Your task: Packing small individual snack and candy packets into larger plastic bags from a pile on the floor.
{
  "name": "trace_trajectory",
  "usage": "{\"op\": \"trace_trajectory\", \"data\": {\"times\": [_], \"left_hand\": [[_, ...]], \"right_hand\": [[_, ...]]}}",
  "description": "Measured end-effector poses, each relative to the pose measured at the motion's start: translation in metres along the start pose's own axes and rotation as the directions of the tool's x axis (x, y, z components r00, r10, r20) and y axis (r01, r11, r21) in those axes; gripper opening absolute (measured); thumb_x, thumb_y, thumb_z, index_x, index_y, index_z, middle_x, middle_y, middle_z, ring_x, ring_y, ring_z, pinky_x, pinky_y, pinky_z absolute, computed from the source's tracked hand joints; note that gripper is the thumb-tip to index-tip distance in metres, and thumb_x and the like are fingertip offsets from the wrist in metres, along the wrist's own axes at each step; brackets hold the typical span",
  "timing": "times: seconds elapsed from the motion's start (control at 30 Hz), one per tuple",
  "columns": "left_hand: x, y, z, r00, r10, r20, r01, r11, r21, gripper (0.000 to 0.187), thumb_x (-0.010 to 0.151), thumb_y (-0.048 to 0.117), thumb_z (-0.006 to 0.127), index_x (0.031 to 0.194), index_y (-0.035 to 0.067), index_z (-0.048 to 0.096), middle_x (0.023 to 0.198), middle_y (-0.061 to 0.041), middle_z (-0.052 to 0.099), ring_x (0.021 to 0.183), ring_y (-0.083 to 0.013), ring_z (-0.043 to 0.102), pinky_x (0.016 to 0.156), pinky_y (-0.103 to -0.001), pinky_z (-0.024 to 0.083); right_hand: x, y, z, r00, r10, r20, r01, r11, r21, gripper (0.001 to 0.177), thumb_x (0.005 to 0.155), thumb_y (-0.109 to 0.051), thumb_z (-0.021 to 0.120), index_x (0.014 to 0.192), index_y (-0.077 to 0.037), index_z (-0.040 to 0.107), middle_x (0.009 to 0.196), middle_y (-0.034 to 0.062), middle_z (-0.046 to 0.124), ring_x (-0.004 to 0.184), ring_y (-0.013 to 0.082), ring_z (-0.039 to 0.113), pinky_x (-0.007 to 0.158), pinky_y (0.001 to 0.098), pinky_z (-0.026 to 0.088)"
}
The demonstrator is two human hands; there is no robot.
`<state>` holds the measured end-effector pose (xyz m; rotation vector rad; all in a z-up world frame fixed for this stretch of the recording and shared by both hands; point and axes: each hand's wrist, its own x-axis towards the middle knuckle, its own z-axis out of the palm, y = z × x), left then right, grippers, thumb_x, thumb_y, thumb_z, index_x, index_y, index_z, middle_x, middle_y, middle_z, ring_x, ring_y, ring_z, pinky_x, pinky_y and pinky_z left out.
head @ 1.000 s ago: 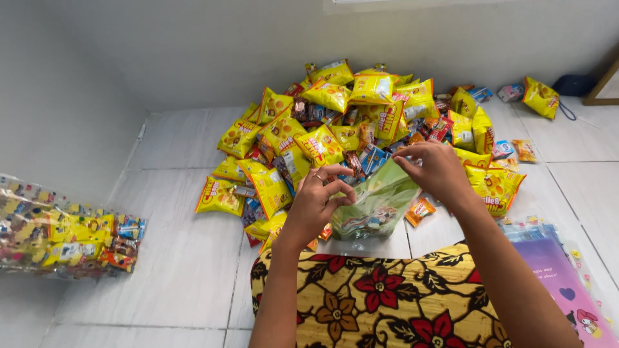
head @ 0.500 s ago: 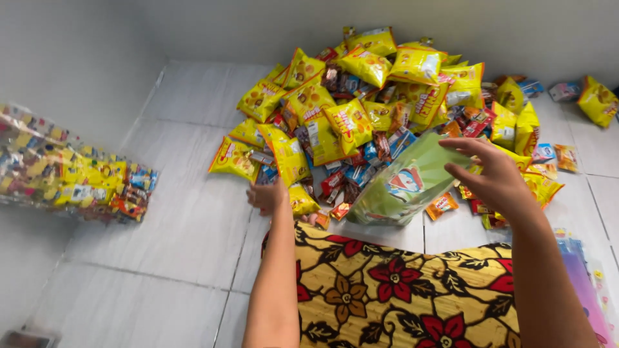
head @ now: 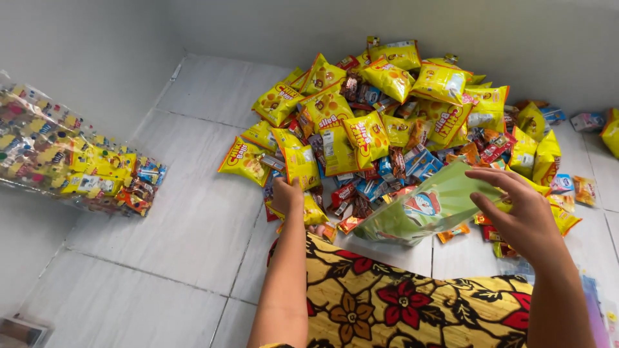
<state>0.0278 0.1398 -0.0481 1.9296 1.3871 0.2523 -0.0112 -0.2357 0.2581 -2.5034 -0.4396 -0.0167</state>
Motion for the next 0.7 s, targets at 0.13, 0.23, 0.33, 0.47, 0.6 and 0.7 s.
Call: {"op": "trace_trajectory", "data": {"times": [0.13, 0.23, 0.33, 0.47, 0.6, 0.7], "left_hand": [[-0.007, 0.004, -0.010, 0.995, 0.096, -0.014, -0.097, 0.980, -0.176, 0.019, 0.104, 0.035, 0.061, 0.098, 0.018, 0.056, 0.092, -0.005, 0.071, 0.079, -0.0301, 0.067, 0.058, -0.048, 0.046], [-0.024, 0.015, -0.036, 0.985, 0.079, -0.151, -0.117, 0.958, -0.263, 0.018, 0.106, 0.037, 0.054, 0.097, 0.022, 0.059, 0.095, 0.000, 0.071, 0.077, -0.0253, 0.066, 0.053, -0.044, 0.043], [-0.037, 0.023, -0.059, 0.913, 0.104, -0.395, -0.253, 0.904, -0.346, 0.014, 0.108, 0.034, 0.051, 0.105, 0.020, 0.054, 0.084, -0.003, 0.074, 0.057, -0.0228, 0.064, 0.038, -0.038, 0.034], [-0.071, 0.054, -0.104, 0.817, 0.271, -0.509, -0.531, 0.697, -0.482, 0.018, 0.109, 0.030, 0.049, 0.105, 0.012, 0.047, 0.087, -0.005, 0.068, 0.059, -0.0221, 0.062, 0.043, -0.036, 0.038], [-0.124, 0.104, -0.164, 0.725, 0.507, -0.467, -0.639, 0.241, -0.730, 0.022, 0.107, 0.033, 0.049, 0.107, 0.012, 0.045, 0.097, -0.005, 0.055, 0.085, -0.0150, 0.053, 0.071, -0.030, 0.045], [-0.169, 0.136, -0.200, 0.680, 0.685, -0.261, -0.533, 0.217, -0.818, 0.028, 0.104, 0.042, 0.052, 0.109, 0.015, 0.045, 0.098, -0.002, 0.055, 0.086, -0.0122, 0.054, 0.067, -0.026, 0.043]], "right_hand": [[0.000, 0.004, -0.002, 0.999, -0.005, -0.036, 0.006, 1.000, 0.017, 0.035, 0.092, -0.021, 0.067, 0.126, -0.017, 0.072, 0.134, 0.0058, 0.068, 0.122, 0.0212, 0.063, 0.102, 0.0369, 0.044], [0.001, 0.014, -0.001, 0.998, 0.002, -0.066, 0.004, 0.996, 0.090, 0.020, 0.095, -0.017, 0.067, 0.113, -0.014, 0.075, 0.132, 0.0058, 0.070, 0.119, 0.0182, 0.065, 0.095, 0.0374, 0.049], [-0.002, 0.015, -0.006, 0.996, 0.016, -0.083, -0.001, 0.984, 0.180, 0.015, 0.097, -0.014, 0.066, 0.107, -0.011, 0.075, 0.129, 0.0083, 0.072, 0.117, 0.0188, 0.067, 0.097, 0.0387, 0.055], [-0.003, 0.025, -0.007, 0.993, 0.072, -0.092, -0.057, 0.986, 0.155, 0.015, 0.096, -0.019, 0.066, 0.106, -0.015, 0.077, 0.126, 0.0012, 0.074, 0.109, 0.0142, 0.069, 0.079, 0.0334, 0.054], [-0.006, 0.019, -0.008, 0.987, 0.127, -0.100, -0.114, 0.986, 0.124, 0.012, 0.095, -0.020, 0.069, 0.103, -0.019, 0.078, 0.116, -0.0031, 0.075, 0.064, 0.0124, 0.054, 0.060, 0.0303, 0.046], [-0.005, 0.025, -0.005, 0.975, 0.196, -0.101, -0.181, 0.973, 0.141, 0.013, 0.095, -0.024, 0.070, 0.103, -0.023, 0.080, 0.085, -0.0005, 0.064, 0.056, 0.0128, 0.045, 0.056, 0.0301, 0.038]]}}
